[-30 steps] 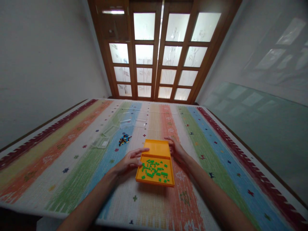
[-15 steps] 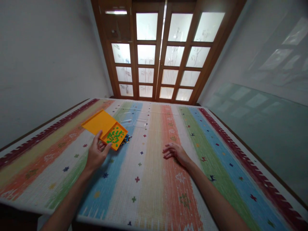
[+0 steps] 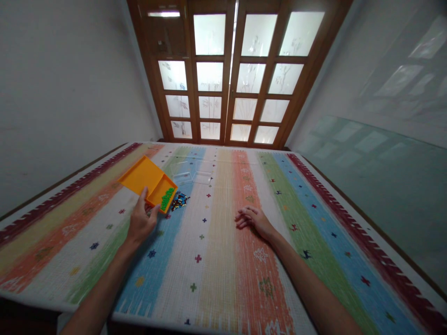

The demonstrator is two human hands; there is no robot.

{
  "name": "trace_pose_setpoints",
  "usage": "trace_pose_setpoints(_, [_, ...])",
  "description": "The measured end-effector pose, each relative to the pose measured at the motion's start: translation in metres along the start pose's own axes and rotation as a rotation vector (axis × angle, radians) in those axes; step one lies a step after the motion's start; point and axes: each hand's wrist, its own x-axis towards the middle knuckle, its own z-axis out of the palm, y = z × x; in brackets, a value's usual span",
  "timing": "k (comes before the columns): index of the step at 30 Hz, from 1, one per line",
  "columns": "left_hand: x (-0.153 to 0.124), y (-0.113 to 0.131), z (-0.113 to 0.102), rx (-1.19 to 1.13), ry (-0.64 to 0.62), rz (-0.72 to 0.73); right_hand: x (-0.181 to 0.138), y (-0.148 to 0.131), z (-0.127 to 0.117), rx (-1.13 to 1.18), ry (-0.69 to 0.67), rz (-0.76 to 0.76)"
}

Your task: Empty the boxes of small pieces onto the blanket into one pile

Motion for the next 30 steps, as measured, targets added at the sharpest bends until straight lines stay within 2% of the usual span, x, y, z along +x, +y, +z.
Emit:
trace_pose_setpoints(4, [0.005,-0.005,0.007,0.091,-0.038,0.201,-0.001,-0.001,0.0,-0.011,-0.001,0.006])
trace_pose_setpoints(7, [0.007,-0.008,0.011,0.104,-0.081,0.27,-0.002,-0.002,0.001,-0.014,0.003,0.009])
trace_pose_setpoints(16, [0.004,-0.009,0.012,0.007,-0.153,0.248,-0.003,-0.004,0.003,-0.014,0.0,0.012])
trace_pose_setpoints(23, [0.003,-0.012,0.008,0.019,-0.216,0.296,-0.003,-0.004,0.003,-0.028,-0.009,0.011])
trace_pose_setpoints(30, [0.005,-0.006,0.007,-0.033,-0.184,0.304,-0.003,-0.004,0.004,-0.044,-0.002,0.016])
